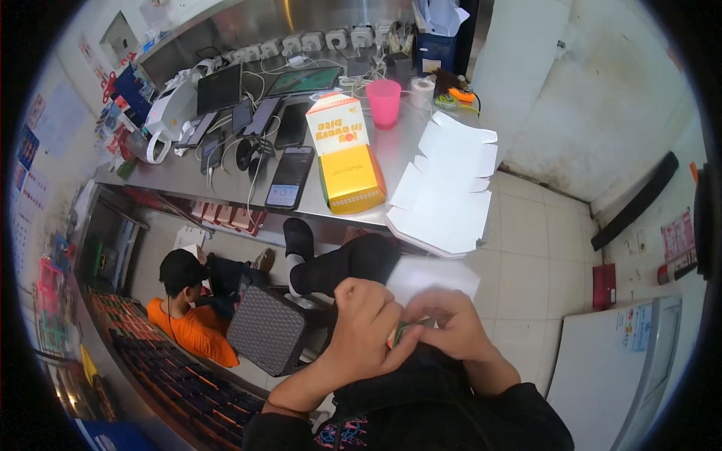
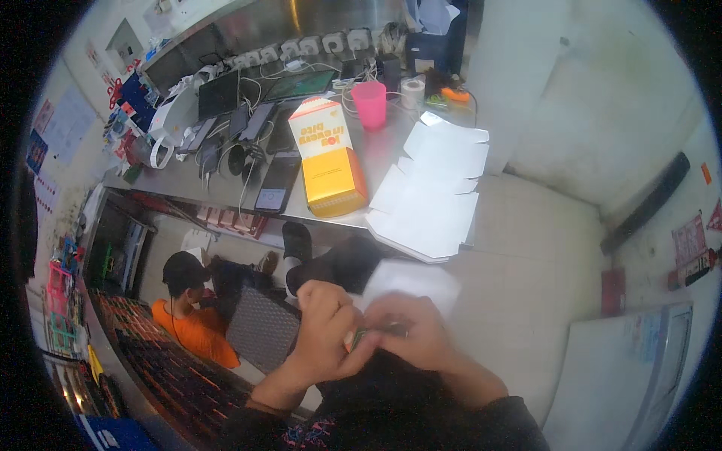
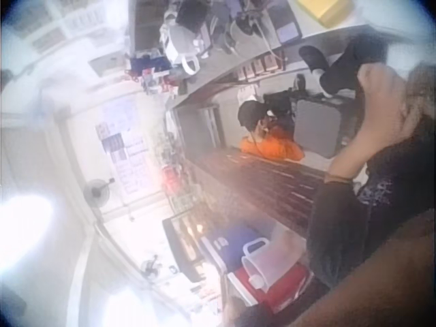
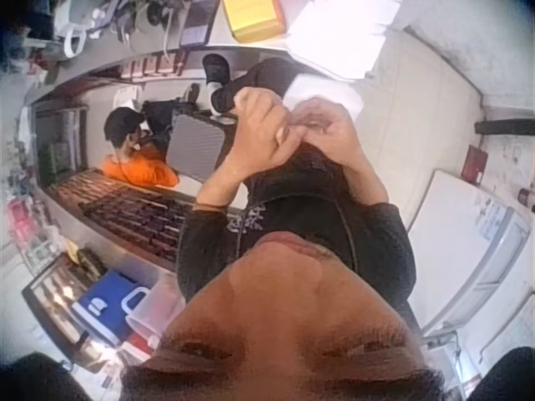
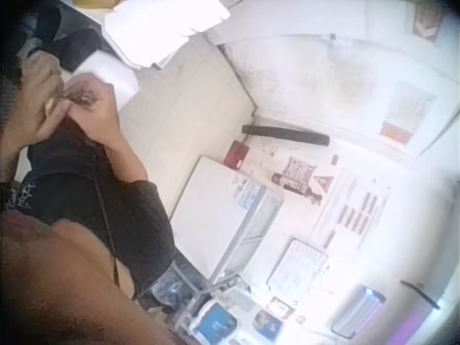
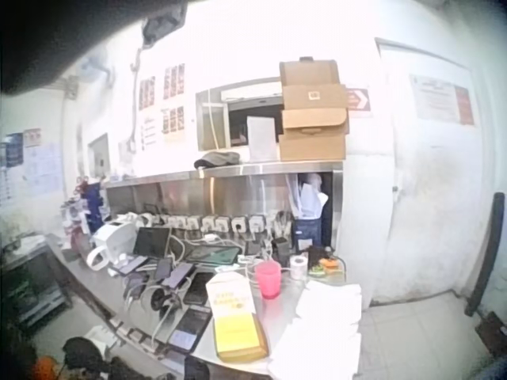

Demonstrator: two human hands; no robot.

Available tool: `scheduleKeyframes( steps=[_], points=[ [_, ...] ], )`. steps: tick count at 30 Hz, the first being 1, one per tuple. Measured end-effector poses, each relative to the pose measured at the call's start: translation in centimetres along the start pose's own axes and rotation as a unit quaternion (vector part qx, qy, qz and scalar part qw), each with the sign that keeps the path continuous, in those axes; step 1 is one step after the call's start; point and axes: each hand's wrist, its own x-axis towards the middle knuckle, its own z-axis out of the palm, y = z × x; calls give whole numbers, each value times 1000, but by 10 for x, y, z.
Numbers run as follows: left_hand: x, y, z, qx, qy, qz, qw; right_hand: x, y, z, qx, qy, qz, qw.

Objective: The person folds and assembles multiple cardboard food boxes from flat templates and stacks them on a counter.

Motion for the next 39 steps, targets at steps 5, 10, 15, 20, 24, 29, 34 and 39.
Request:
scheduleKeyframes(
  steps=[5, 10, 15, 20, 24, 29, 34, 39],
  points=[
    [-10, -12, 8, 10, -31, 43, 999, 0, 9, -3, 357, -77, 185, 912],
    [-16, -19, 19, -22, 51, -63, 996, -5, 11, 3, 258, 145, 108, 949],
    [-36, -25, 49, -153, -29, -177, 972, -8, 1, 6, 461, 212, 10, 862],
    [-49, -57, 69, -217, 89, -148, 961, 12, -20, 14, 269, 164, -28, 948],
    [-46, -81, 92, -335, -37, -184, 923, 4, -15, 20, 196, 68, 39, 978],
    [-58, -67, 100, -382, 9, -246, 891, 6, -6, 22, 218, 99, 43, 970],
    [-98, -89, 94, -317, 97, -232, 914, 9, -20, 5, -120, -79, -49, 988],
    [-52, -72, 61, -351, 325, -278, 833, 11, 10, 46, -236, -9, -196, 952]
  ],
)
